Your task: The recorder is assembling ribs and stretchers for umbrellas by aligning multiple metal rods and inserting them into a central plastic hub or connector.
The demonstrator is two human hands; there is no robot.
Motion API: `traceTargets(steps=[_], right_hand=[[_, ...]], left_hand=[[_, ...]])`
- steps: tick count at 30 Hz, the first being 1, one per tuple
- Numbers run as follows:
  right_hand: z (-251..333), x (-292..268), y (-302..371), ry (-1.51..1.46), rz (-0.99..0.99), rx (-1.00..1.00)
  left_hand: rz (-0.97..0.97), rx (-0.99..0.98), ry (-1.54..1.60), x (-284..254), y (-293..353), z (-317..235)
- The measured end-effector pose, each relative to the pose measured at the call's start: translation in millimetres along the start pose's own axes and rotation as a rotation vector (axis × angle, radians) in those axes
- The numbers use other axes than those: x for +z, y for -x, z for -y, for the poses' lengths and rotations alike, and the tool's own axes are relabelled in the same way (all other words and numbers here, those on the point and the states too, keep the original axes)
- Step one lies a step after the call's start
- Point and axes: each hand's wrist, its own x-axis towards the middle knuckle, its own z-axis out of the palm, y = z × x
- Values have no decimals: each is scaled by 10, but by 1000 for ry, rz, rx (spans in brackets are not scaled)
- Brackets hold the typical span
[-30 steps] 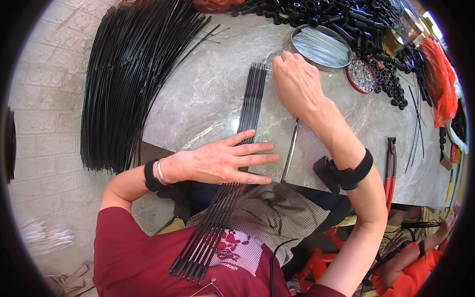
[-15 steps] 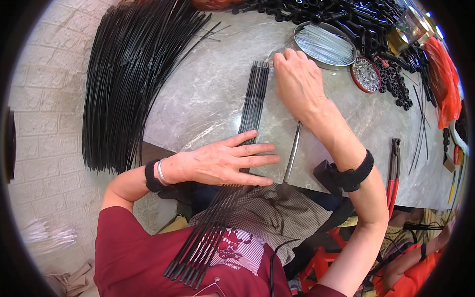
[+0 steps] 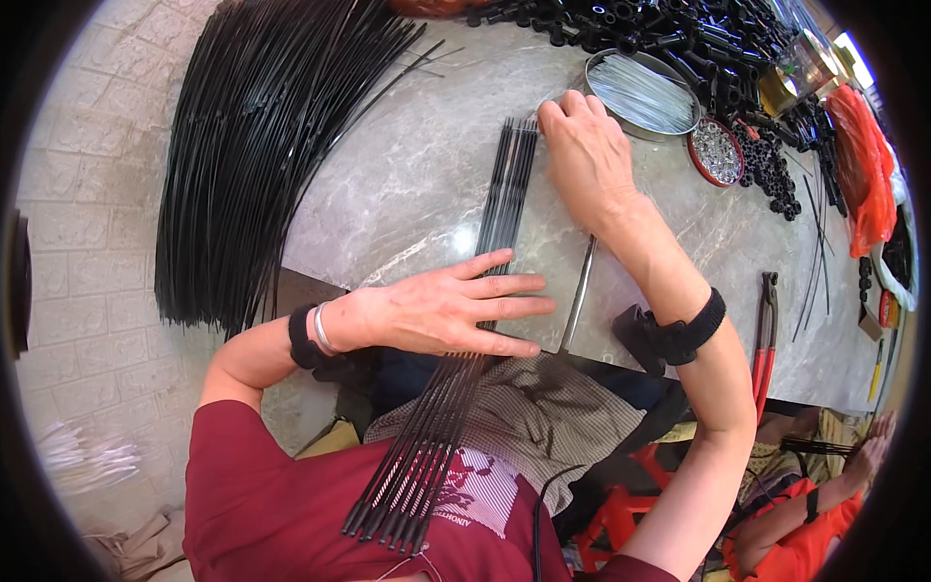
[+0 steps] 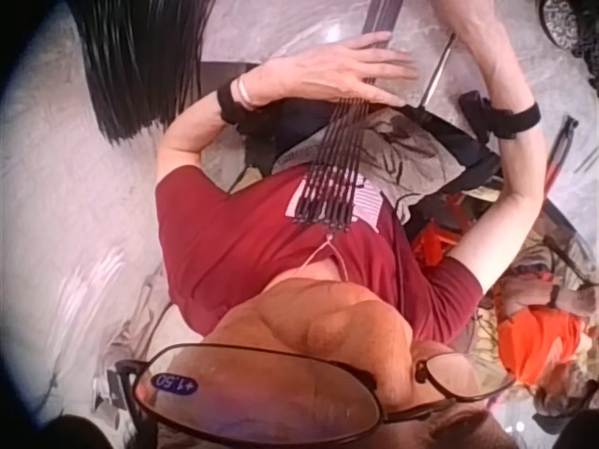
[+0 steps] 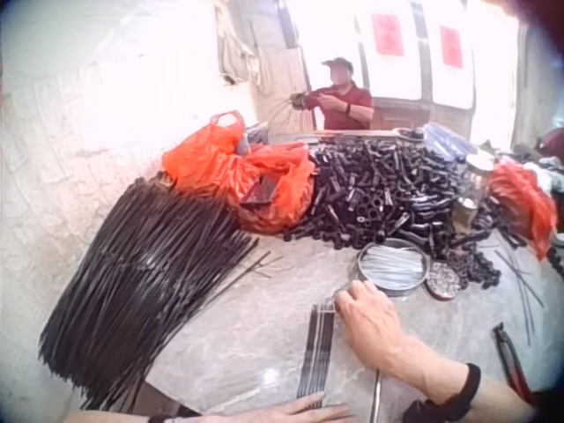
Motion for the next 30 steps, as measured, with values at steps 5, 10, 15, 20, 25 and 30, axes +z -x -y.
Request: traceTargets(steps=[5, 10, 15, 20, 25, 30], right_hand=[[-107, -27, 34, 4, -99, -97], [-128, -226, 44, 253, 161, -8], [-116, -212, 13, 356, 135, -164], [-81, -207, 21, 349, 139, -146], [-25, -115, 58, 459, 94, -127], [92, -102, 38, 492, 132, -73]], left_hand=[[-3, -18, -35, -7, 26, -22], [-3, -12, -50, 15, 45, -9], [-10, -5, -37, 26, 39, -4], [-9, -7, -30, 18, 39, -9], [24, -22, -29, -13, 30, -17], [26, -23, -31, -8, 30, -18]])
